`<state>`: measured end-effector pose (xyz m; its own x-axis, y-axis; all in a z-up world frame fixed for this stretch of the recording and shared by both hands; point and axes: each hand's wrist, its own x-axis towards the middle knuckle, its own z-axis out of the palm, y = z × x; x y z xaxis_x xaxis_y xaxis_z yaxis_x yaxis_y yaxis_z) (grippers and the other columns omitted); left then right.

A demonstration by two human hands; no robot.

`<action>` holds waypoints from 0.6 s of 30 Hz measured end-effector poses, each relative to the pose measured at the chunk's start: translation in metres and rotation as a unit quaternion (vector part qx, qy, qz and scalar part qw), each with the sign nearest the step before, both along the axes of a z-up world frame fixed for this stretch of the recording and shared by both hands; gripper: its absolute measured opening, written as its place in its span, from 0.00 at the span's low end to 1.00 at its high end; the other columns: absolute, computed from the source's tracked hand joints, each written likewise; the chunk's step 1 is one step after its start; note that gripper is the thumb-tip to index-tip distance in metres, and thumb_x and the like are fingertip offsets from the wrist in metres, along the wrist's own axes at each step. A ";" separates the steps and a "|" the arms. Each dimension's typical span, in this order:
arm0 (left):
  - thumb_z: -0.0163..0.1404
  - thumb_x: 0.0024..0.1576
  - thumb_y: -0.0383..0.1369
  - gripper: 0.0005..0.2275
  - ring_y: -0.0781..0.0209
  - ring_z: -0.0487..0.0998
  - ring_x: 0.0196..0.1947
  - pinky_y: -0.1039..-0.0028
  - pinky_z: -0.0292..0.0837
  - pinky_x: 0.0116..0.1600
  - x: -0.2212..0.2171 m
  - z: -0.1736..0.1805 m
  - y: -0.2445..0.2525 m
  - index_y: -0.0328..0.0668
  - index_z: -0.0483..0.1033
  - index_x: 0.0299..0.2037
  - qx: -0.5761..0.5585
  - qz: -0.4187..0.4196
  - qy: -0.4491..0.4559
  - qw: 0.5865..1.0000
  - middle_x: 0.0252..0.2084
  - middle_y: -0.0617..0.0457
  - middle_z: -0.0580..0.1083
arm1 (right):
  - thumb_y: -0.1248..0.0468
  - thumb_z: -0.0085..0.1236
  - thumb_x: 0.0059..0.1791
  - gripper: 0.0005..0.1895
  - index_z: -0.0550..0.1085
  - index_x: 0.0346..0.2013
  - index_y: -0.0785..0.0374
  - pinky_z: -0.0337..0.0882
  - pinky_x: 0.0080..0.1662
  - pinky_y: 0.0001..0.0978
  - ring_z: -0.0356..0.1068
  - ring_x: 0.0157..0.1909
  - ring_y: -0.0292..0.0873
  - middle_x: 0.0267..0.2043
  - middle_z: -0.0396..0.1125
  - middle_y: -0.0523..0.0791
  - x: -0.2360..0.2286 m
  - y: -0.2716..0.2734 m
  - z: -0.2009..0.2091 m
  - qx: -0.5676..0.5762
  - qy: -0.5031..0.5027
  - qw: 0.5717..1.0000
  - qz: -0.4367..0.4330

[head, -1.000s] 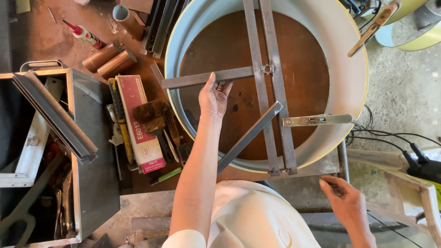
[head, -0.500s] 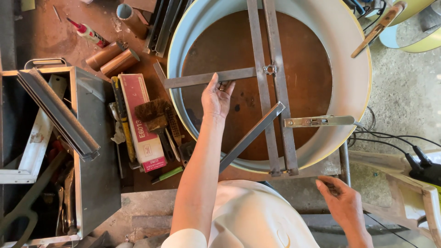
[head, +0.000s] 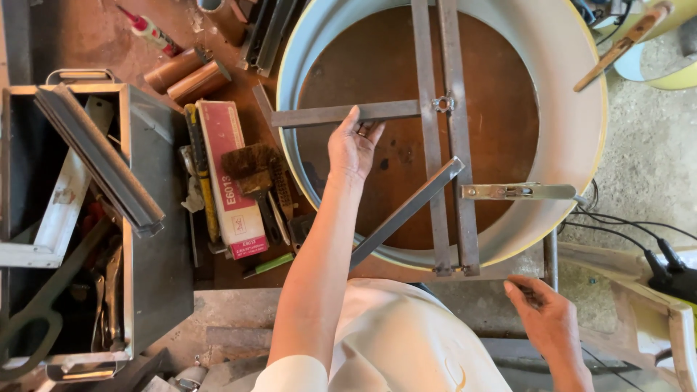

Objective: Measuring, marking, and grinding metal bars for fabrication using an angle grinder and square ruler.

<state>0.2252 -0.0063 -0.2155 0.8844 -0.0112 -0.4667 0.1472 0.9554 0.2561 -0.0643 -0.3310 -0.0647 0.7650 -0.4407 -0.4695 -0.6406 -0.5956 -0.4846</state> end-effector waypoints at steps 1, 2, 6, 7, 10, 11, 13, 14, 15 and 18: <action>0.55 0.60 0.33 0.13 0.52 0.77 0.52 0.52 0.76 0.63 -0.001 -0.003 -0.002 0.33 0.71 0.49 0.001 0.008 0.002 1.000 0.48 0.47 0.75 | 0.58 0.64 0.49 0.16 0.82 0.47 0.63 0.72 0.44 0.29 0.72 0.38 0.35 0.35 0.77 0.45 0.001 0.000 0.001 0.001 0.002 1.000 0.008; 0.55 0.60 0.33 0.12 0.52 0.77 0.50 0.54 0.77 0.60 -0.002 -0.006 -0.004 0.34 0.71 0.49 0.007 -0.001 0.001 1.000 0.46 0.47 0.75 | 0.58 0.64 0.49 0.16 0.82 0.47 0.63 0.72 0.44 0.29 0.72 0.38 0.35 0.35 0.77 0.45 0.001 0.001 0.002 0.002 -0.004 1.000 0.008; 0.55 0.60 0.33 0.10 0.58 0.76 0.42 0.57 0.79 0.49 -0.007 -0.006 -0.009 0.40 0.70 0.47 0.066 -0.016 0.053 0.996 0.42 0.52 0.74 | 0.59 0.64 0.50 0.15 0.81 0.47 0.64 0.71 0.45 0.28 0.72 0.38 0.34 0.35 0.77 0.45 0.003 0.000 -0.003 -0.001 -0.017 0.999 0.038; 0.55 0.60 0.33 0.10 0.58 0.76 0.42 0.57 0.79 0.49 -0.007 -0.005 -0.011 0.40 0.70 0.47 0.065 -0.007 0.056 0.996 0.42 0.52 0.74 | 0.59 0.64 0.50 0.15 0.81 0.47 0.64 0.71 0.45 0.28 0.72 0.38 0.34 0.35 0.77 0.45 0.005 -0.001 -0.004 -0.001 -0.015 0.999 0.047; 0.55 0.59 0.33 0.11 0.60 0.76 0.41 0.63 0.77 0.44 -0.012 -0.002 -0.016 0.40 0.71 0.47 0.098 0.002 0.062 0.993 0.42 0.52 0.75 | 0.60 0.65 0.50 0.15 0.81 0.47 0.64 0.70 0.44 0.26 0.70 0.37 0.33 0.35 0.76 0.44 0.010 -0.004 -0.008 0.019 -0.023 0.998 0.055; 0.56 0.58 0.33 0.11 0.61 0.75 0.39 0.65 0.74 0.41 -0.016 0.000 -0.017 0.39 0.71 0.47 0.163 0.000 0.080 0.983 0.41 0.52 0.75 | 0.60 0.65 0.50 0.15 0.82 0.48 0.64 0.70 0.43 0.25 0.69 0.37 0.32 0.35 0.75 0.43 0.010 -0.005 -0.009 0.011 -0.031 0.997 0.066; 0.56 0.58 0.33 0.11 0.62 0.75 0.37 0.68 0.71 0.39 -0.024 0.006 -0.015 0.38 0.71 0.46 0.225 0.004 0.105 0.969 0.40 0.52 0.75 | 0.60 0.66 0.51 0.14 0.82 0.49 0.64 0.69 0.42 0.25 0.68 0.36 0.32 0.34 0.74 0.43 0.014 -0.002 -0.007 0.002 -0.034 0.996 0.084; 0.57 0.59 0.33 0.11 0.62 0.75 0.39 0.69 0.72 0.43 -0.027 0.011 -0.012 0.35 0.73 0.46 0.319 0.026 0.063 0.945 0.41 0.51 0.76 | 0.60 0.65 0.51 0.14 0.82 0.49 0.64 0.69 0.42 0.25 0.68 0.36 0.32 0.35 0.74 0.42 0.017 0.001 -0.004 0.012 -0.038 0.996 0.077; 0.57 0.60 0.32 0.11 0.63 0.75 0.41 0.70 0.72 0.47 -0.029 0.017 -0.012 0.33 0.75 0.46 0.408 0.045 0.020 0.911 0.42 0.49 0.78 | 0.61 0.65 0.52 0.14 0.81 0.50 0.64 0.68 0.41 0.24 0.68 0.37 0.31 0.35 0.73 0.41 0.021 0.003 0.000 0.020 -0.042 0.997 0.068; 0.58 0.62 0.33 0.12 0.57 0.71 0.36 0.65 0.69 0.39 -0.042 0.063 0.018 0.29 0.74 0.46 0.445 -0.008 0.012 0.895 0.38 0.44 0.75 | 0.62 0.66 0.53 0.13 0.81 0.50 0.65 0.68 0.43 0.23 0.67 0.38 0.31 0.36 0.73 0.41 0.029 0.014 0.006 0.005 -0.053 0.995 0.088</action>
<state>0.1836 0.0121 -0.1530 0.8771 0.3615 -0.3161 0.1754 0.3717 0.9116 -0.0357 -0.3170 -0.0584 0.8752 -0.2911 -0.3864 -0.4721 -0.6884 -0.5507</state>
